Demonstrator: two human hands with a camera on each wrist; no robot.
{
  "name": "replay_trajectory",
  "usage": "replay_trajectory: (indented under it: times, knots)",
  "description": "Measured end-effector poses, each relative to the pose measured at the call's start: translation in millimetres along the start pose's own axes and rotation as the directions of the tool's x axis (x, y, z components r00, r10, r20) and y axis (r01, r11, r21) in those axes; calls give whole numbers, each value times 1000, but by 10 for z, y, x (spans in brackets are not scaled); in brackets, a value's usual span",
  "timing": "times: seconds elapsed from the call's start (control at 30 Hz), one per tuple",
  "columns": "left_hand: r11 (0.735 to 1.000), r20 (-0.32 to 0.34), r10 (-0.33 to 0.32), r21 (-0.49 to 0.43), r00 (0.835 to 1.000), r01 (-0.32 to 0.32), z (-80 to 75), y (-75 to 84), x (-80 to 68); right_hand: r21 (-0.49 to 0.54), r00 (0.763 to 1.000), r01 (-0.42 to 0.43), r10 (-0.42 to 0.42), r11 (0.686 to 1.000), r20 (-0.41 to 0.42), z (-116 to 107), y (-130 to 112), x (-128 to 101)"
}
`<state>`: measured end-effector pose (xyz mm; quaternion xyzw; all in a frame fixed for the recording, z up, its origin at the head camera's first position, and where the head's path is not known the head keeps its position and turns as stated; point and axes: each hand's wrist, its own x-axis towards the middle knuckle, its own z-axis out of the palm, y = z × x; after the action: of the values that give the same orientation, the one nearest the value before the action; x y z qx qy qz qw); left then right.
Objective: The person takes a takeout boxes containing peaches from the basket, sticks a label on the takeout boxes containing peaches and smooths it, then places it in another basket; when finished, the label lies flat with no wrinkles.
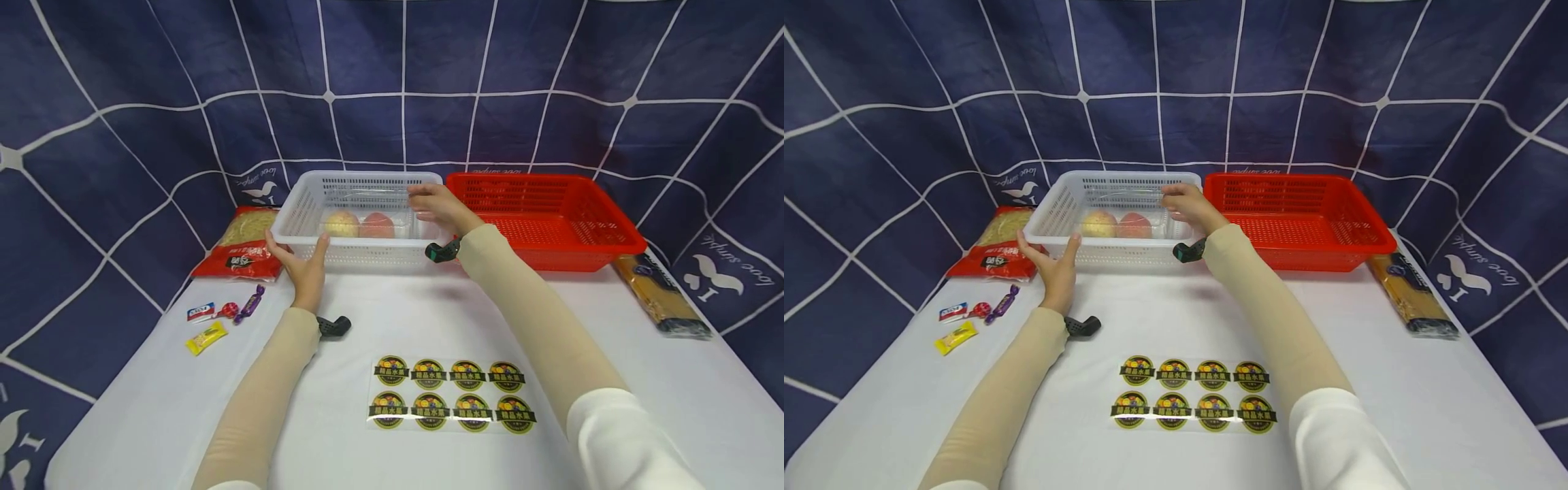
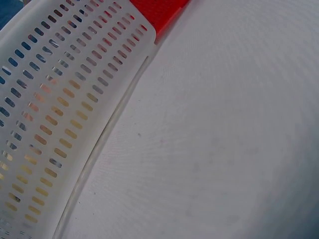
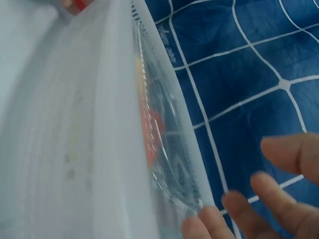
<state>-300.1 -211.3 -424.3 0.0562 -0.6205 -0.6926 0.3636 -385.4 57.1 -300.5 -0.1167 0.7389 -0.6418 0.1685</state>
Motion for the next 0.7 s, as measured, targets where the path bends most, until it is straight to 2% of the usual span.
replay_trajectory:
  times: [0.13,0.3,0.47,0.6,0.7]
  knots:
    - [1000,-5,-5,3,1000,5,3,11,-5,61,996,-15,20,998,-84,120,47,91]
    - [1000,-12,-5,-2,1000,5,12,19,-5,59,982,-39,49,997,-183,210,126,194]
    - [1000,-11,-7,6,1000,7,8,5,-8,59,970,-84,96,995,-223,275,207,248]
    - [1000,-9,-2,0,1000,2,10,0,-3,28,965,-77,82,997,-250,303,261,293]
    - [1000,-5,1,-5,1000,-1,17,5,-5,-9,968,-77,72,997,-242,310,290,314]
